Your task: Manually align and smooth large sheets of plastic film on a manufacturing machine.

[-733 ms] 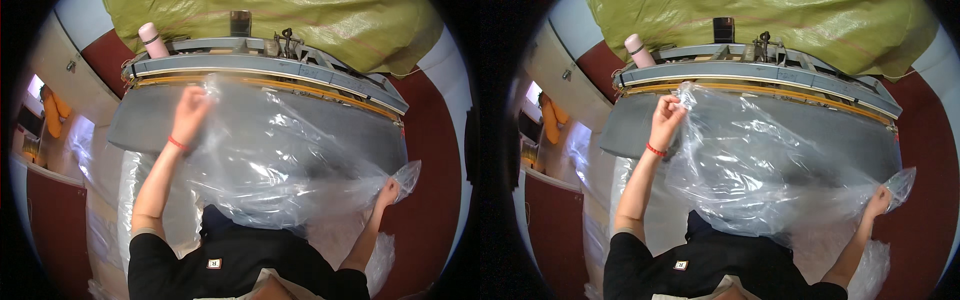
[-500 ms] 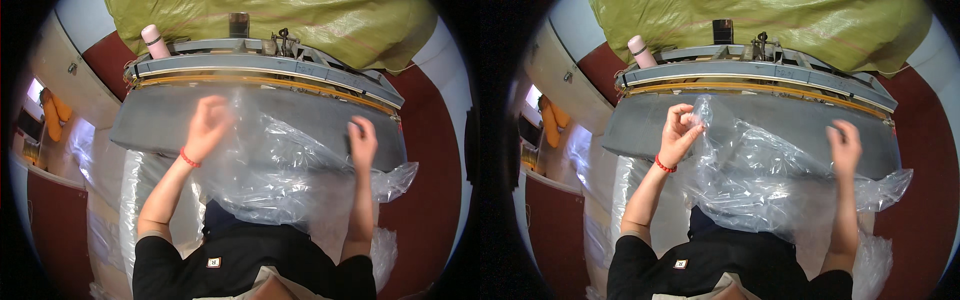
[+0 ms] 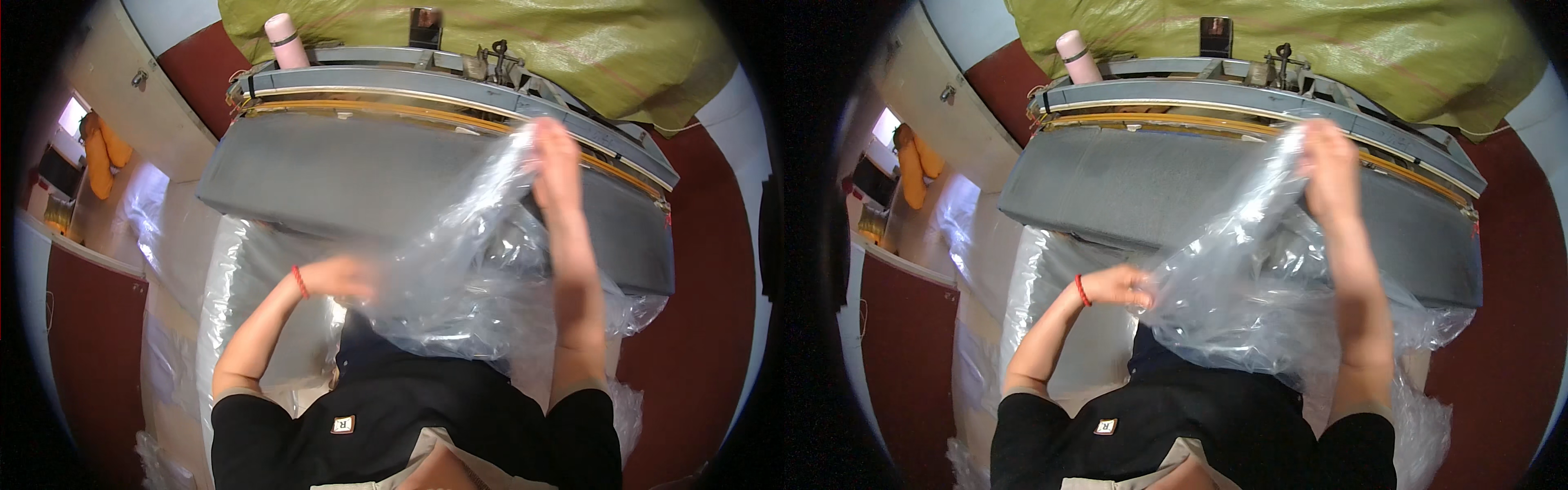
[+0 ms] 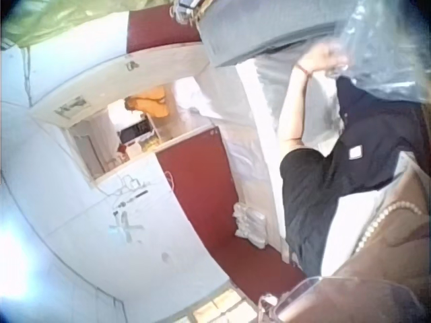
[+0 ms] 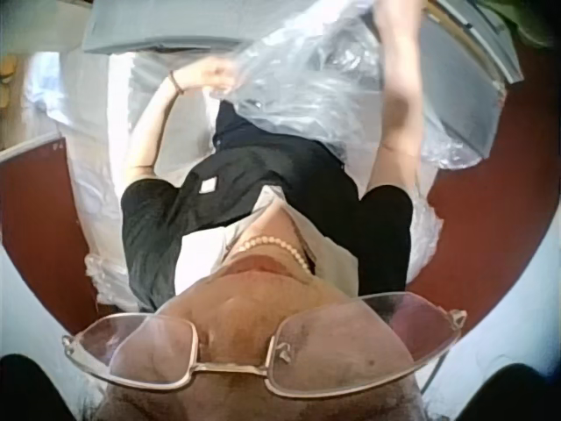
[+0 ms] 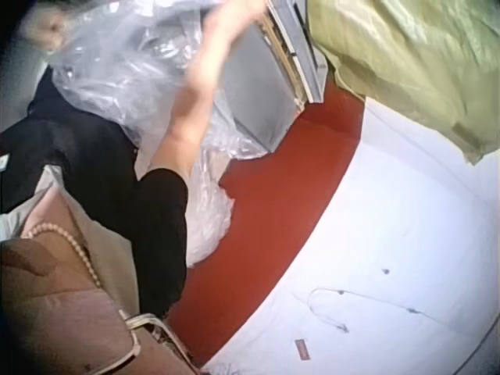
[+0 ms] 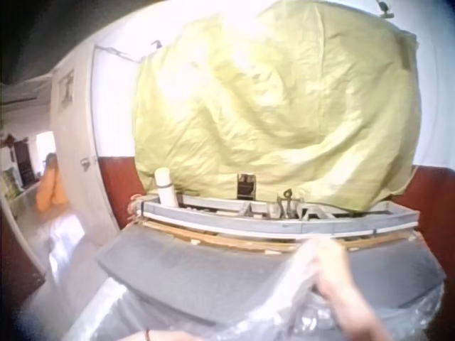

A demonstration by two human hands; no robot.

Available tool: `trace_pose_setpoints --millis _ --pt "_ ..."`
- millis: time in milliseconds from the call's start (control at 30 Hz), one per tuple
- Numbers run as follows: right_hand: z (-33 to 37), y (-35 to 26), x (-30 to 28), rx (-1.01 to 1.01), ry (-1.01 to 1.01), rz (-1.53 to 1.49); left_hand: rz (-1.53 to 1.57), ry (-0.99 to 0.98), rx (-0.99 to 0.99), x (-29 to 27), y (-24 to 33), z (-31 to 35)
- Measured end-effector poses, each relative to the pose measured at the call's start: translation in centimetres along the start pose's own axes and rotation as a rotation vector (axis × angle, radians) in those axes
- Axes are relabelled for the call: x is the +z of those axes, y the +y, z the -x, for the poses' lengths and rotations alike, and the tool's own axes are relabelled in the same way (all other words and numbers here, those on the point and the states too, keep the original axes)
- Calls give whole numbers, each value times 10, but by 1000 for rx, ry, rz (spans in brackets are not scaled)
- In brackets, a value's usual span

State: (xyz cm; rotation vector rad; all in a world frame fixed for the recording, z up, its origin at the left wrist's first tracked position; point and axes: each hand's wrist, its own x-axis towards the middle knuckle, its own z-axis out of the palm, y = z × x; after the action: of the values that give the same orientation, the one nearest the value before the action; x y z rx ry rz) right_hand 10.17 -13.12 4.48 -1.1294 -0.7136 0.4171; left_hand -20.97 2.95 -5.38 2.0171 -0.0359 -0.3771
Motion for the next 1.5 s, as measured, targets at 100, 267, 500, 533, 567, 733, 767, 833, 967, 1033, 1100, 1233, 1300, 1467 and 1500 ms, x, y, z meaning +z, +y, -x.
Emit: trace_pose_setpoints --millis 100,267,500,533,567,733,767,833,967,1033,1100,1233,1300,1467,1500 --pt "-17 -8 -79 -99 326 114 -246 -144 -295 37 -91 62" --pt "-11 18 -248 -257 648 660 -635 350 -918 -39 -195 231" --pt "48 38 -454 -276 848 967 -1228 2160 -319 -191 -22 156" --pt "53 33 -431 -206 904 1158 -776 2155 -274 -192 -27 143" --pt "66 26 -442 -171 934 1263 -599 1858 -428 -193 -40 120" --pt "87 -12 -412 291 910 1548 -727 1356 -645 -200 -163 85" --pt "93 -16 -413 343 885 1685 -626 1417 -756 -204 -164 78" --pt "97 -23 -444 494 937 1716 -619 1320 -996 -219 -148 61" --pt "100 -18 -479 576 972 1869 -563 1220 -1219 -259 -173 74" --pt "83 -10 -464 586 857 1785 -633 1470 -1039 -271 -204 122" --pt "72 -14 -414 690 1103 1787 -681 1764 -878 -267 -185 87" --pt "67 0 -432 343 952 1814 -439 1623 -161 -255 -142 51" --pt "77 -10 -441 386 911 1841 8 1232 -91 -171 -18 -64" --pt "93 -21 -430 349 936 1827 389 300 305 15 159 -207" --pt "93 -20 -430 327 938 1816 525 203 345 49 165 -226"
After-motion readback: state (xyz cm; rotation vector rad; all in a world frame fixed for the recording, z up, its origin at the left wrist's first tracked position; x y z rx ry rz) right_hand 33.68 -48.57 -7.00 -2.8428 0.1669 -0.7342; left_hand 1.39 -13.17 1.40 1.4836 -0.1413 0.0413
